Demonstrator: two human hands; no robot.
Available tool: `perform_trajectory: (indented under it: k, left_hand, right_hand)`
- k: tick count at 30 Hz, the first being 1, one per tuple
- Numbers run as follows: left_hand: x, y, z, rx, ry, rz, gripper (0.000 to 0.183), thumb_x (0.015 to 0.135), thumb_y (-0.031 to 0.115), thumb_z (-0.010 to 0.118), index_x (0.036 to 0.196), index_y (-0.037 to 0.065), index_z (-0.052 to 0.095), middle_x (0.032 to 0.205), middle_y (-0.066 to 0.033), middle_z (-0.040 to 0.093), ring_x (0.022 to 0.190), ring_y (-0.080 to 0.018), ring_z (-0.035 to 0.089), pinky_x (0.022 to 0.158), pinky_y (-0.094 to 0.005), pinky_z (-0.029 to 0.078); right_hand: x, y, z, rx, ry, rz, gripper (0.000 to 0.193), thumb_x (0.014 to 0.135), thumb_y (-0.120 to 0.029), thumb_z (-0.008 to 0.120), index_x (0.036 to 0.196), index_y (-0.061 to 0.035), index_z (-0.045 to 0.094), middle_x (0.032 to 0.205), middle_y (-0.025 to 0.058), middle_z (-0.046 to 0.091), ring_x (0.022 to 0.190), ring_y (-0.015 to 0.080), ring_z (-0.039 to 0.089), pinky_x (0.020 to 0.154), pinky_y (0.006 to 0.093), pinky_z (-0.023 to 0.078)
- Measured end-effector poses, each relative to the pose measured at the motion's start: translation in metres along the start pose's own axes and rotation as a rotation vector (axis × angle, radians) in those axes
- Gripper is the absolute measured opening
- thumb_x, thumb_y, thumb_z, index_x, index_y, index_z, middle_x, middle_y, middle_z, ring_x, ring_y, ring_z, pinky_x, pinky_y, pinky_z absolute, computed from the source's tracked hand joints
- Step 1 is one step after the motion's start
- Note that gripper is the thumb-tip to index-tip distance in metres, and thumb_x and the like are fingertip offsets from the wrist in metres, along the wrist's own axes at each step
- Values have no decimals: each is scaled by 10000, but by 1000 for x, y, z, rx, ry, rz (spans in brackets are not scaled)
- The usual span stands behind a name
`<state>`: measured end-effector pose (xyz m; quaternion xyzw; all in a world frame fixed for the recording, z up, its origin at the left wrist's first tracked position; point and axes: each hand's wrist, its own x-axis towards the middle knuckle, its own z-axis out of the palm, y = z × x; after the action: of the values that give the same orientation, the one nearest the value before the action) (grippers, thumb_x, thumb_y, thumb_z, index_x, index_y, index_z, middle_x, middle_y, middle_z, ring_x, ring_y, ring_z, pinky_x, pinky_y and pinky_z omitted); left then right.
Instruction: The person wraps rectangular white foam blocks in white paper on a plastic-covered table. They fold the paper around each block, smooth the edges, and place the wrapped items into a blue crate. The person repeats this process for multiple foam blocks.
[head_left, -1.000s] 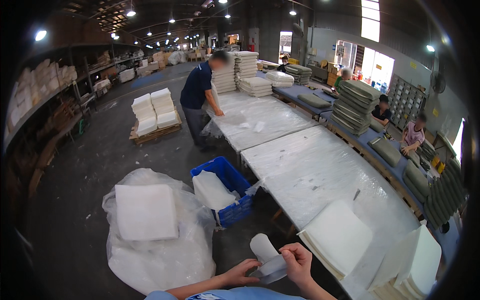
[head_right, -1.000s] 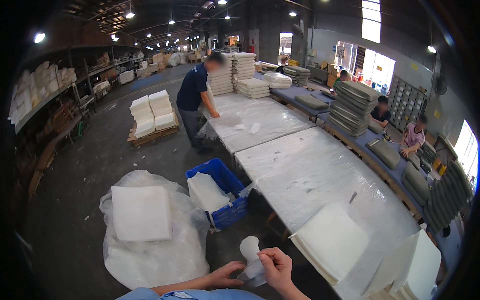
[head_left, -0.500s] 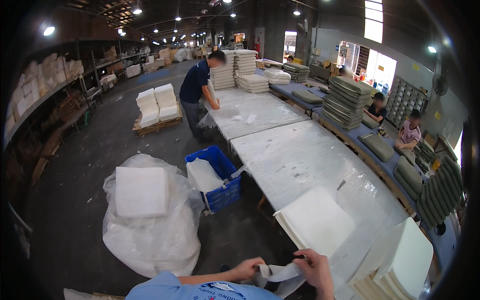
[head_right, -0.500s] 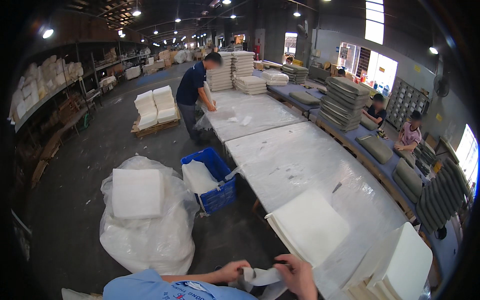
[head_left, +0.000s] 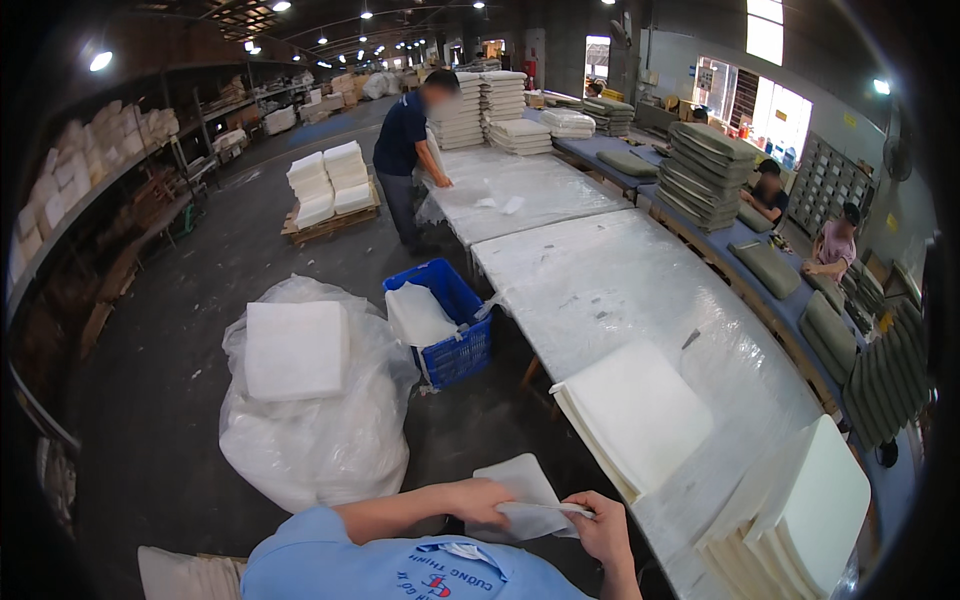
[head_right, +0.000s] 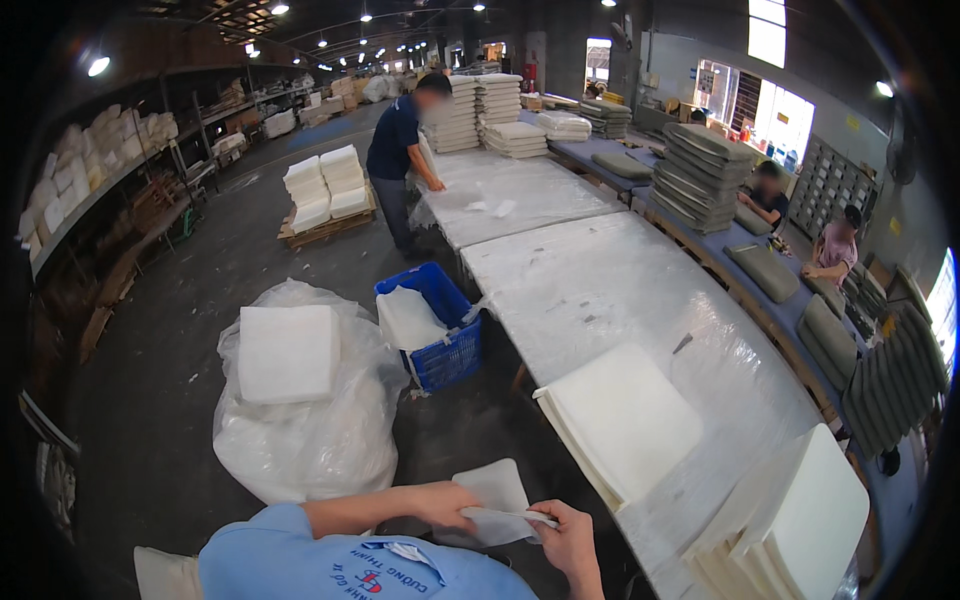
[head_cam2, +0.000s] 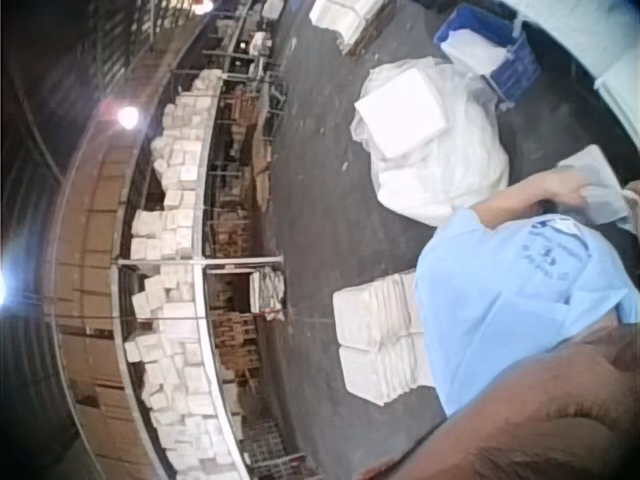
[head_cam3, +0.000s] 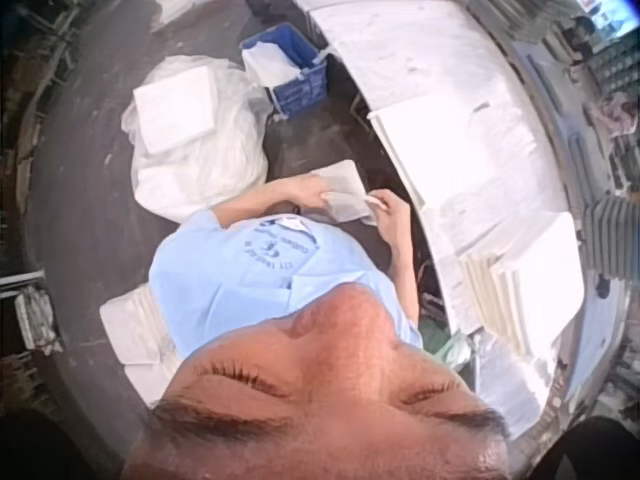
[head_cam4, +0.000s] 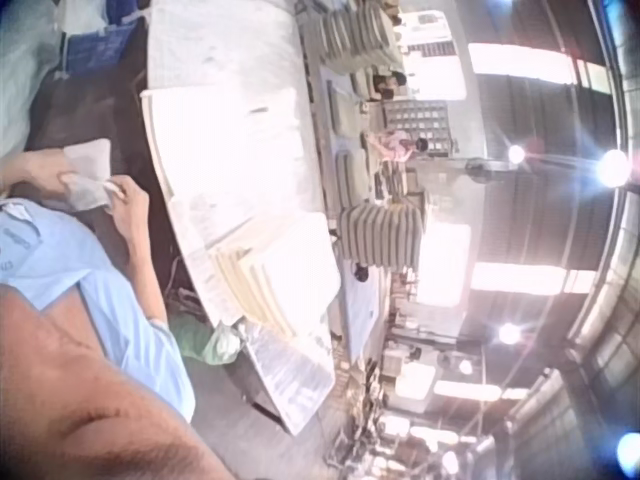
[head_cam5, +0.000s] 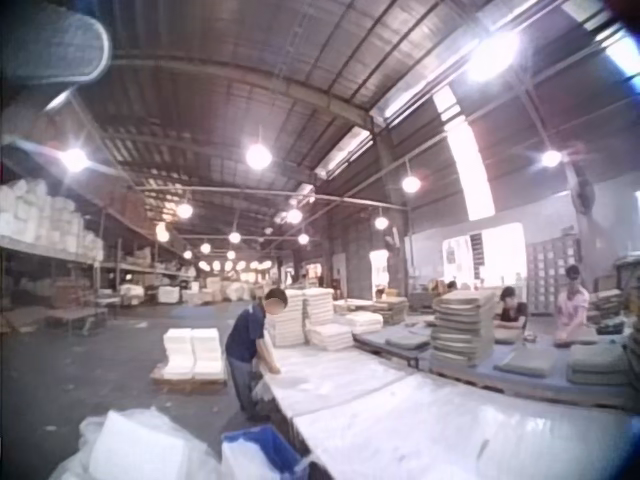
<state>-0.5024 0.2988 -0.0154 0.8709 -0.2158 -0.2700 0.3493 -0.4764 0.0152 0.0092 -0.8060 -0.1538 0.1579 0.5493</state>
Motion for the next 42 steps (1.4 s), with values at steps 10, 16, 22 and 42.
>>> perform_trajectory:
  k: [10, 16, 22, 42]
  left_hand:
    - [9, -4, -21, -1336, 535, -131, 289, 1029, 211, 713, 1245, 19, 708, 1170, -75, 759, 1052, -168, 726, 939, -348, 585]
    - [26, 33, -30, -1342, 538, -112, 342, 1101, 350, 595, 1195, 32, 676, 1147, -71, 722, 1025, -173, 709, 889, -349, 574]
    - [27, 39, -30, -1289, 568, -125, 385, 1116, 359, 562, 1239, 8, 663, 1188, -114, 723, 1060, -217, 722, 921, -390, 589]
    - [12, 0, -79, -1370, 811, -55, 541, 1139, 439, 439, 1329, -37, 612, 1295, -218, 706, 1129, -341, 725, 961, -505, 587]
  right_hand:
    - [42, 13, 9, -234, 437, -349, 339, 846, -132, 824, 1151, -31, 717, 1105, 155, 698, 1055, 362, 681, 910, 414, 543]
    - [32, -6, 48, 254, 108, -342, 510, 831, -185, 888, 1244, -39, 628, 1130, 126, 683, 966, 227, 697, 857, 365, 575]
    - [32, -27, 52, -65, 213, -439, 499, 854, -101, 855, 1259, -16, 576, 1166, 143, 670, 986, 233, 717, 857, 345, 591]
    - [48, 40, 43, 576, -20, 52, 181, 973, -175, 780, 890, -25, 724, 751, -53, 642, 684, 60, 536, 610, 267, 423]
